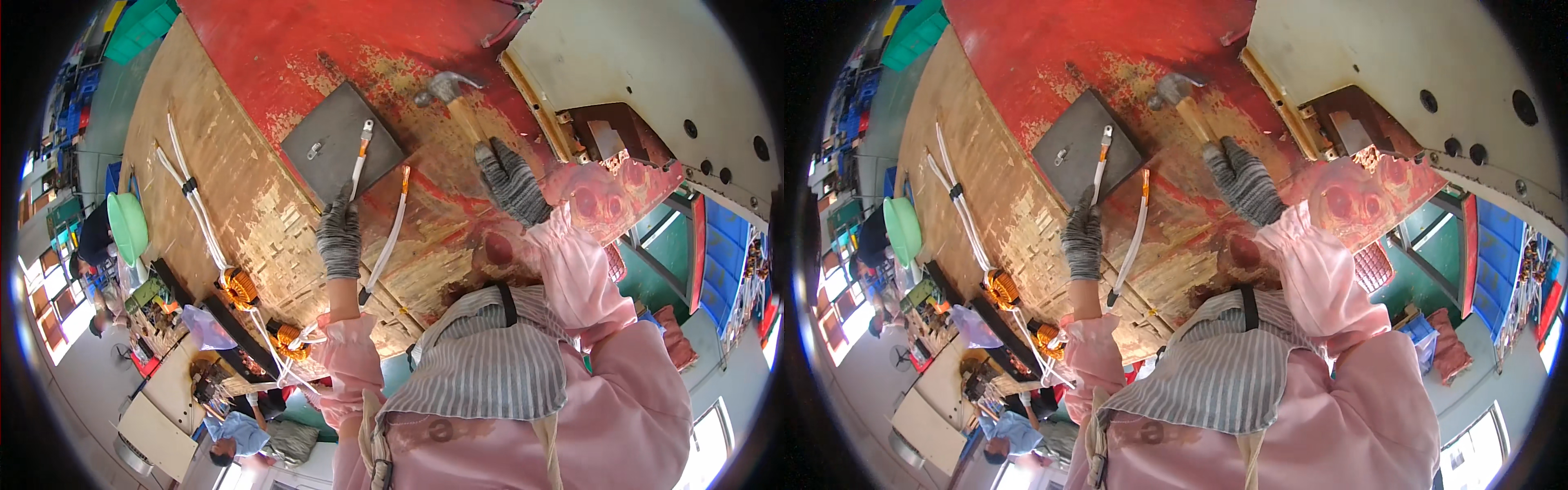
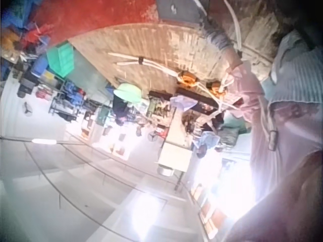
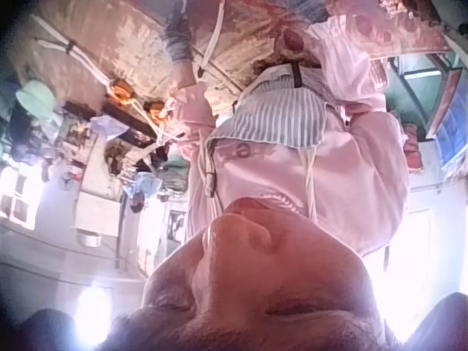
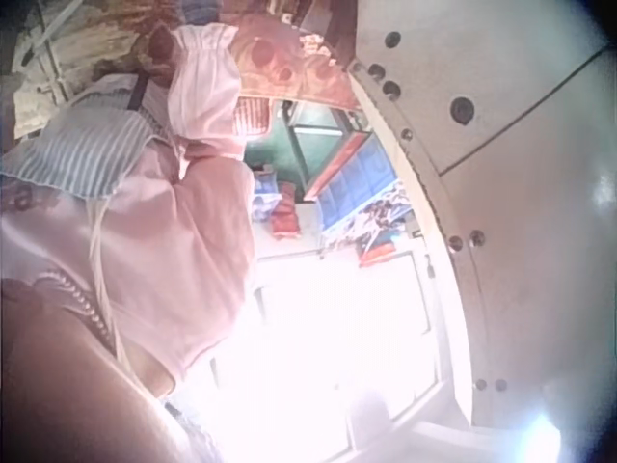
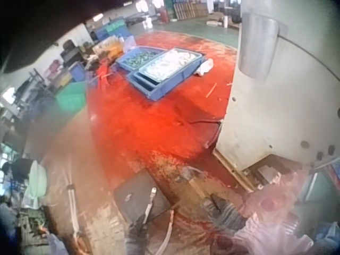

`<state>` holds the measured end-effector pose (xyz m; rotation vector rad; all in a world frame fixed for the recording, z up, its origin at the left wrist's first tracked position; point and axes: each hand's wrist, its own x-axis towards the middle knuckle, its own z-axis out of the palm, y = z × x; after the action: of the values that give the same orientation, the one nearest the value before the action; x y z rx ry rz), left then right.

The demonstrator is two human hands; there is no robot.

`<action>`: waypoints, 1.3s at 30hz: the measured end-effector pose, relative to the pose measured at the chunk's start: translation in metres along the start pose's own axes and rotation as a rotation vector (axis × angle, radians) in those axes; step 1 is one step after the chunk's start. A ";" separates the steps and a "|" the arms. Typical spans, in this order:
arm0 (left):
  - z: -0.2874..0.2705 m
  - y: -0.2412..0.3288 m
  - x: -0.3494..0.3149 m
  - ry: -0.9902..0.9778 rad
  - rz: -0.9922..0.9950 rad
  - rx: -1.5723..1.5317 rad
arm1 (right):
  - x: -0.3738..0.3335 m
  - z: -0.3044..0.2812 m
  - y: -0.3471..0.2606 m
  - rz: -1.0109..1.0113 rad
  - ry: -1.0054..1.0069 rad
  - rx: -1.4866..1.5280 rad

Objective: The person uses a hammer to strike metal terminals attached to the ends of white insulated wires. They repeatedly position the wires on a metal block and hit the terminals to secure them. The person handles multiple wire assemblies, moving them around the workbench during the process.

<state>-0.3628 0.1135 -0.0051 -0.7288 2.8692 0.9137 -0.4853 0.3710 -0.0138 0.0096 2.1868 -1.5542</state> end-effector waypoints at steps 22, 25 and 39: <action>0.016 -0.001 -0.013 0.144 -0.074 0.001 | -0.019 0.006 -0.005 -0.312 -0.062 -0.307; 0.022 -0.003 -0.010 0.117 -0.110 0.109 | -0.012 0.011 -0.010 -0.303 -0.132 -0.510; 0.017 0.005 -0.011 0.210 -0.084 -0.104 | 0.011 0.025 -0.003 -0.505 -0.072 -0.393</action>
<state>-0.3574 0.1311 -0.0144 -1.0045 2.9582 1.0399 -0.4872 0.3445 -0.0219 -0.7593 2.5203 -1.2918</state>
